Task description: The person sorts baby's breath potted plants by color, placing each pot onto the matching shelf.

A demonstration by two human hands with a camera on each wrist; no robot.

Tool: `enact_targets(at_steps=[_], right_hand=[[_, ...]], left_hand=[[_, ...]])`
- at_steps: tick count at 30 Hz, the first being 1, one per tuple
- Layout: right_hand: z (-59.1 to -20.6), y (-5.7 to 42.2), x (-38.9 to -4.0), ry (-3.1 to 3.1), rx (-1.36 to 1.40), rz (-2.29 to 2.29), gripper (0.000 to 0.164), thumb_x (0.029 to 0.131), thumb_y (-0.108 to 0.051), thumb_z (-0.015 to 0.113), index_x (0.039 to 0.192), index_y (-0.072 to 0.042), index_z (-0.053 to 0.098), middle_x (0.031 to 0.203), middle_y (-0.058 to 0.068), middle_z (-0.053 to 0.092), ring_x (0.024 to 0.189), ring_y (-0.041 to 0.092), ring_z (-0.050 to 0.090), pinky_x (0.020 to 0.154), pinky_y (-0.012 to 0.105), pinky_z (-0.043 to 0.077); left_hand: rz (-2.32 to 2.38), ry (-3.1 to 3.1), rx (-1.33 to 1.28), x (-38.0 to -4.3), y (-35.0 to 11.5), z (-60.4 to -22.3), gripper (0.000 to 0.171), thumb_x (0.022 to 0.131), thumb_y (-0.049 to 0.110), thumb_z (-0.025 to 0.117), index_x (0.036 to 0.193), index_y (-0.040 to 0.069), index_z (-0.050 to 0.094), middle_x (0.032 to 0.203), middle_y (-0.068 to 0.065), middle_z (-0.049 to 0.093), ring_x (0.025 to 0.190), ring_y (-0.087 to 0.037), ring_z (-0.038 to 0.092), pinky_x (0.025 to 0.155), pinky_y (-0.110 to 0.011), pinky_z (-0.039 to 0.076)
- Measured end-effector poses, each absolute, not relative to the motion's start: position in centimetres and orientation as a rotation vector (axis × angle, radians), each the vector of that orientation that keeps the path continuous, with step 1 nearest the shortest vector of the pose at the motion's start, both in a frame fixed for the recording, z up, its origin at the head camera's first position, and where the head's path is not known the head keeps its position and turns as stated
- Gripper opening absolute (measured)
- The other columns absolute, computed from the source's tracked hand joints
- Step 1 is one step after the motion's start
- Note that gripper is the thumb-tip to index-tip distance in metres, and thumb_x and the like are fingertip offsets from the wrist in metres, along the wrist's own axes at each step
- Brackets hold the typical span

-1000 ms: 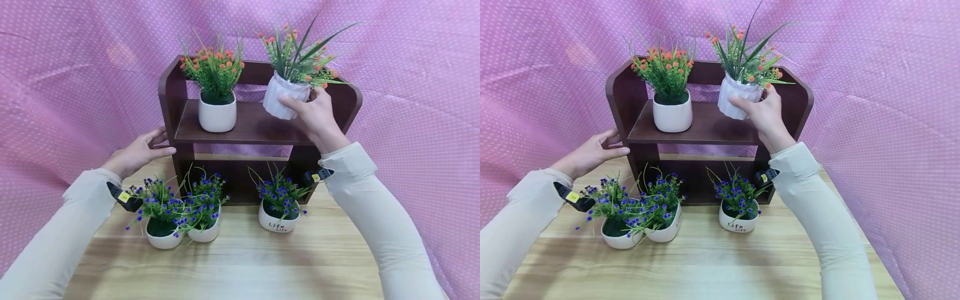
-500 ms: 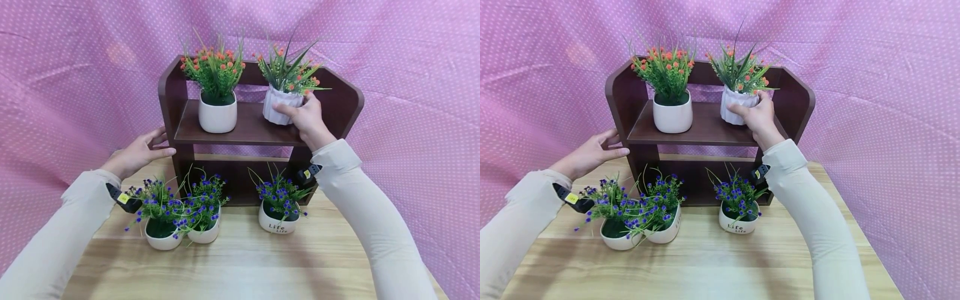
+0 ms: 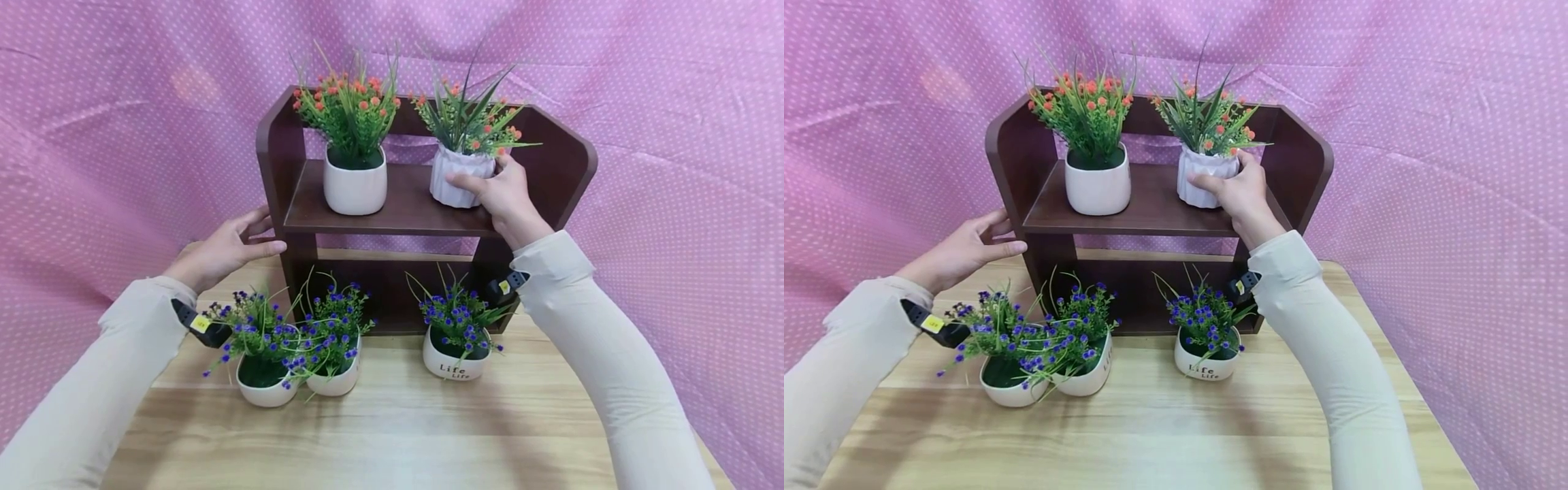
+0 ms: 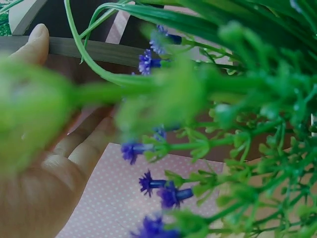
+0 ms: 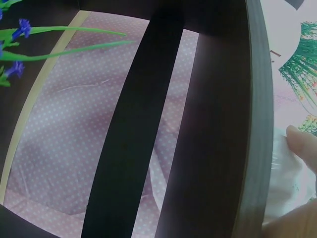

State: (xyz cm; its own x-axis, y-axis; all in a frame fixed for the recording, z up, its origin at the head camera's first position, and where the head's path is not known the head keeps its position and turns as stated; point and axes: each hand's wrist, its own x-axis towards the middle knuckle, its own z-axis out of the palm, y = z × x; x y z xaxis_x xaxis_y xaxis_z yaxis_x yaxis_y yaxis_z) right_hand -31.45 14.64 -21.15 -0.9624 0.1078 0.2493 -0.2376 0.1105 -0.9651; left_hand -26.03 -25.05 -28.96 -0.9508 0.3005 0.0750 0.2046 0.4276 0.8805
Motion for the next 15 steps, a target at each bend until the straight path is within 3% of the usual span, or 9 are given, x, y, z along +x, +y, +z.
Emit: enact_targets(at_steps=[9, 15], right_hand=[[-21.86, 14.89, -31.57, -2.172, 0.153, 1.942, 0.053, 0.077, -0.005, 0.079, 0.123, -0.005, 0.053, 0.112, 0.004, 0.061, 0.100, 0.014, 0.058, 0.093, 0.030, 0.048], [-22.08, 14.99, -31.83, -2.216, 0.193, 1.889, 0.056, 0.078, -0.010, 0.079, 0.126, -0.005, 0.051, 0.114, 0.004, 0.060, 0.102, 0.014, 0.056, 0.092, 0.029, 0.047]], left_hand=[[1.641, 2.506, 0.456, -26.04, -24.83, -29.23, 0.083, 0.093, 0.022, 0.065, 0.155, 0.022, 0.012, 0.159, -0.006, 0.019, 0.143, -0.027, 0.025, 0.113, -0.052, 0.026], [1.648, 2.497, 0.439, -26.13, -24.87, -29.02, 0.082, 0.093, 0.022, 0.065, 0.155, 0.021, 0.013, 0.158, -0.008, 0.022, 0.143, -0.029, 0.027, 0.113, -0.052, 0.026]])
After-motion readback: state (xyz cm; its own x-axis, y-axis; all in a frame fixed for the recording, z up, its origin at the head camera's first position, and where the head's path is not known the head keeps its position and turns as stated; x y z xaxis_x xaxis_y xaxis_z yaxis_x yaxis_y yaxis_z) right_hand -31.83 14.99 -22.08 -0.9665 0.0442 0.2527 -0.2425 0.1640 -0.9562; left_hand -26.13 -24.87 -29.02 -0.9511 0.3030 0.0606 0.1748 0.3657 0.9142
